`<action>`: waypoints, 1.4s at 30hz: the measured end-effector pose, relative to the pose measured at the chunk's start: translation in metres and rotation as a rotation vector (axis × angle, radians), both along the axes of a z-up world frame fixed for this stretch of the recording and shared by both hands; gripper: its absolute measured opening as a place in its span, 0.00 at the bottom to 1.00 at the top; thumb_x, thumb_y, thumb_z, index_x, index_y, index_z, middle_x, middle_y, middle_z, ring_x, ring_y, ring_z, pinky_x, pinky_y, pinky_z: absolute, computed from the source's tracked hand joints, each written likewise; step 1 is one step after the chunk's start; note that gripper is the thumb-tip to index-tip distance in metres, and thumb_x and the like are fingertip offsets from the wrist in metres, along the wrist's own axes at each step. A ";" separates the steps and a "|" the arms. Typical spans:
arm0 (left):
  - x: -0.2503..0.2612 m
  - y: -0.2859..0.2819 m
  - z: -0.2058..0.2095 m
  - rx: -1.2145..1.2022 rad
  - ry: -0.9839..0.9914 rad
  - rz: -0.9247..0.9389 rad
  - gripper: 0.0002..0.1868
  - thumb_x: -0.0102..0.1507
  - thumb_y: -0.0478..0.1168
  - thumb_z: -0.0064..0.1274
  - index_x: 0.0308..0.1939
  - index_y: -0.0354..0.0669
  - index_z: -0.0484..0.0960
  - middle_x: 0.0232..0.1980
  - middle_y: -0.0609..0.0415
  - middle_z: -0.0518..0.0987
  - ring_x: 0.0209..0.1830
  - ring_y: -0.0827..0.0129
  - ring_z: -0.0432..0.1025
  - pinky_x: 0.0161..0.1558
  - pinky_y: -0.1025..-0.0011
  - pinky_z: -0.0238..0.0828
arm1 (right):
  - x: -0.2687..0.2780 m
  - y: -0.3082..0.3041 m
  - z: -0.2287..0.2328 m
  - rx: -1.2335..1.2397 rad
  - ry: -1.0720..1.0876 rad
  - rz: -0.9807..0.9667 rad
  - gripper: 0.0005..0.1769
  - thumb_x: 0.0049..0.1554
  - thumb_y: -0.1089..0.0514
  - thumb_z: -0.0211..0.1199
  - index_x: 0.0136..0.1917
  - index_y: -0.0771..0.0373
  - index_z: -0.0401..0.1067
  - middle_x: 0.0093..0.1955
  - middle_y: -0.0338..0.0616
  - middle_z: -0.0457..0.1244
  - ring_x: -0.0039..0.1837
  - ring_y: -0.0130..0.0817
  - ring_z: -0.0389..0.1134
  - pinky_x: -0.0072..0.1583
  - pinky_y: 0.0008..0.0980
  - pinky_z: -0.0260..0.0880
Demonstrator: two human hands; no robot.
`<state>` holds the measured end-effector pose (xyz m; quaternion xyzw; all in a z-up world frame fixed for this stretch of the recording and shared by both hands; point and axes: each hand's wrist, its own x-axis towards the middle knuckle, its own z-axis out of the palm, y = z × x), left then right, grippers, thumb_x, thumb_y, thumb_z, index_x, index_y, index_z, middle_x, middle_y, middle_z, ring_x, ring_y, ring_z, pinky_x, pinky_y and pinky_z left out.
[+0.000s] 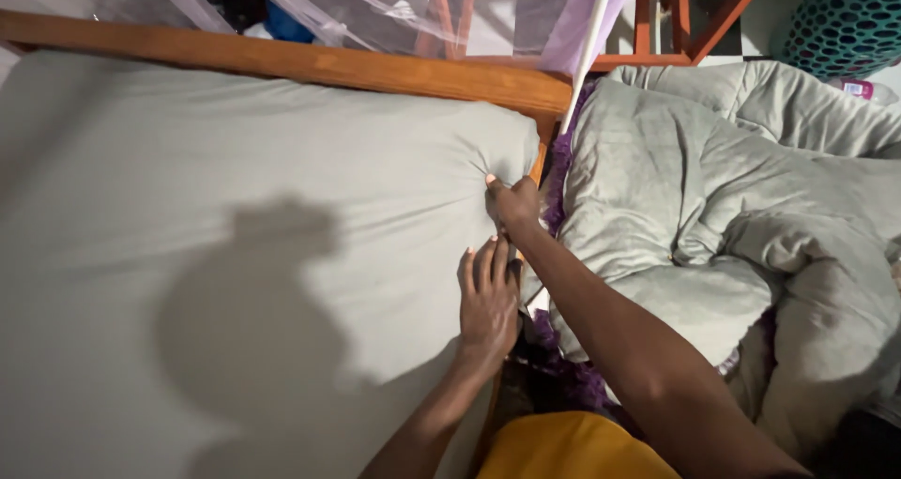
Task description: Tucking in and smoothing out a bed sheet on a mattress.
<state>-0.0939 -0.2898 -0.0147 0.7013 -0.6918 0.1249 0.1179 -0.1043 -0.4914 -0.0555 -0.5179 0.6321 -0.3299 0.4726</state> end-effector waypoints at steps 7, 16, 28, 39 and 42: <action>0.004 -0.017 -0.020 0.157 -0.098 0.035 0.31 0.61 0.47 0.49 0.68 0.37 0.74 0.78 0.45 0.61 0.79 0.53 0.50 0.77 0.48 0.36 | 0.006 -0.016 -0.038 -0.111 0.024 0.105 0.32 0.62 0.45 0.70 0.38 0.81 0.72 0.35 0.66 0.68 0.34 0.43 0.67 0.38 0.43 0.67; -0.002 -0.010 -0.022 0.117 -0.084 0.064 0.30 0.62 0.46 0.51 0.68 0.41 0.75 0.80 0.49 0.60 0.80 0.56 0.50 0.78 0.47 0.37 | -0.012 -0.045 -0.029 -0.122 0.343 0.099 0.32 0.54 0.38 0.71 0.46 0.73 0.70 0.43 0.65 0.69 0.48 0.56 0.72 0.52 0.49 0.72; 0.030 -0.067 0.029 0.002 0.436 0.020 0.41 0.63 0.47 0.56 0.80 0.43 0.64 0.76 0.46 0.61 0.76 0.52 0.55 0.75 0.52 0.46 | -0.013 -0.073 0.045 -0.402 0.344 0.398 0.25 0.48 0.43 0.79 0.42 0.68 0.78 0.38 0.58 0.70 0.41 0.51 0.72 0.44 0.46 0.68; 0.043 -0.112 0.011 0.044 0.195 0.090 0.46 0.56 0.52 0.57 0.75 0.34 0.63 0.83 0.47 0.52 0.82 0.57 0.49 0.78 0.53 0.39 | -0.020 -0.066 0.004 -0.540 0.325 0.214 0.29 0.52 0.50 0.74 0.62 0.66 0.76 0.52 0.67 0.69 0.56 0.58 0.74 0.57 0.48 0.73; 0.046 -0.118 -0.003 0.020 0.228 0.070 0.45 0.57 0.50 0.56 0.75 0.33 0.64 0.83 0.46 0.53 0.81 0.56 0.50 0.79 0.52 0.39 | -0.012 -0.060 0.017 -0.413 0.484 0.204 0.26 0.50 0.46 0.74 0.60 0.58 0.79 0.57 0.60 0.68 0.61 0.60 0.68 0.60 0.58 0.65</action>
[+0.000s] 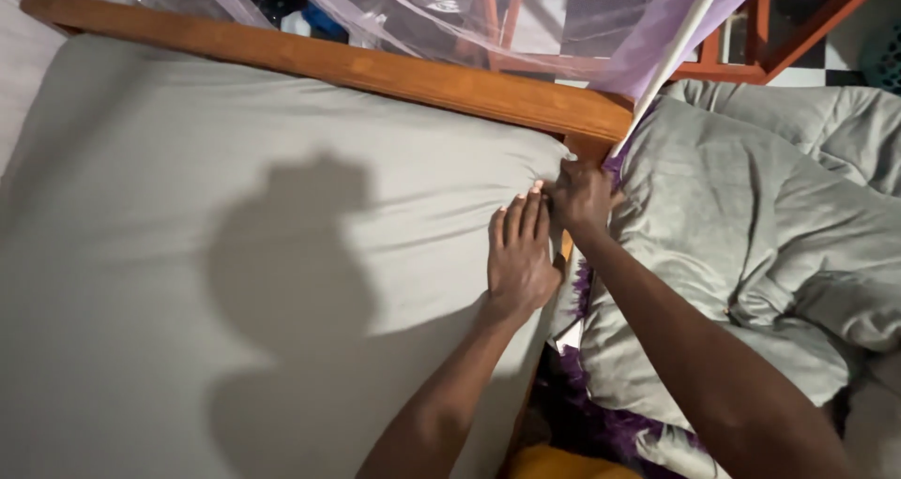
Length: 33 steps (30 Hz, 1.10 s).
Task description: Tucking in and smoothing out a bed sheet on a mattress.
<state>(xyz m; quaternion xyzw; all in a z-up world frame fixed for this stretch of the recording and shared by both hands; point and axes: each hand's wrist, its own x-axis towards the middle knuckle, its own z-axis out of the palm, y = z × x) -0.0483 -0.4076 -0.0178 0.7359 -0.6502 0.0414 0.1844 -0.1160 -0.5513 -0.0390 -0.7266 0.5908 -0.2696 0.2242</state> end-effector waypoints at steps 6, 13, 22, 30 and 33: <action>-0.004 -0.011 -0.020 0.065 -0.066 0.002 0.44 0.55 0.46 0.54 0.74 0.33 0.65 0.83 0.47 0.55 0.81 0.57 0.50 0.78 0.53 0.39 | -0.005 -0.004 -0.042 -0.046 0.086 -0.094 0.28 0.47 0.43 0.77 0.59 0.51 0.81 0.61 0.59 0.60 0.64 0.62 0.59 0.60 0.65 0.58; -0.006 -0.014 -0.032 0.104 -0.027 -0.032 0.43 0.55 0.46 0.55 0.73 0.32 0.65 0.83 0.46 0.53 0.82 0.56 0.48 0.78 0.52 0.37 | -0.008 -0.001 -0.054 -0.091 0.076 -0.075 0.23 0.48 0.45 0.76 0.55 0.53 0.80 0.60 0.59 0.60 0.63 0.61 0.61 0.59 0.62 0.62; -0.009 -0.007 -0.034 0.103 0.014 0.012 0.43 0.60 0.53 0.55 0.74 0.31 0.64 0.83 0.47 0.50 0.83 0.57 0.45 0.79 0.52 0.33 | -0.009 -0.003 -0.059 -0.054 0.186 0.092 0.19 0.51 0.47 0.70 0.53 0.56 0.76 0.64 0.58 0.59 0.64 0.62 0.61 0.57 0.63 0.64; -0.014 0.019 -0.026 0.120 -0.085 0.056 0.48 0.57 0.49 0.56 0.80 0.47 0.56 0.83 0.57 0.52 0.83 0.64 0.44 0.78 0.59 0.33 | -0.020 0.042 -0.082 -0.100 -0.145 0.150 0.27 0.65 0.55 0.55 0.73 0.67 0.58 0.71 0.62 0.59 0.68 0.65 0.62 0.65 0.55 0.66; -0.017 0.046 -0.019 0.078 0.035 0.033 0.47 0.58 0.49 0.56 0.80 0.50 0.56 0.83 0.57 0.54 0.83 0.63 0.46 0.79 0.58 0.34 | -0.042 0.043 -0.092 -0.127 -0.117 0.310 0.29 0.67 0.56 0.52 0.76 0.71 0.52 0.76 0.69 0.53 0.74 0.67 0.56 0.69 0.53 0.61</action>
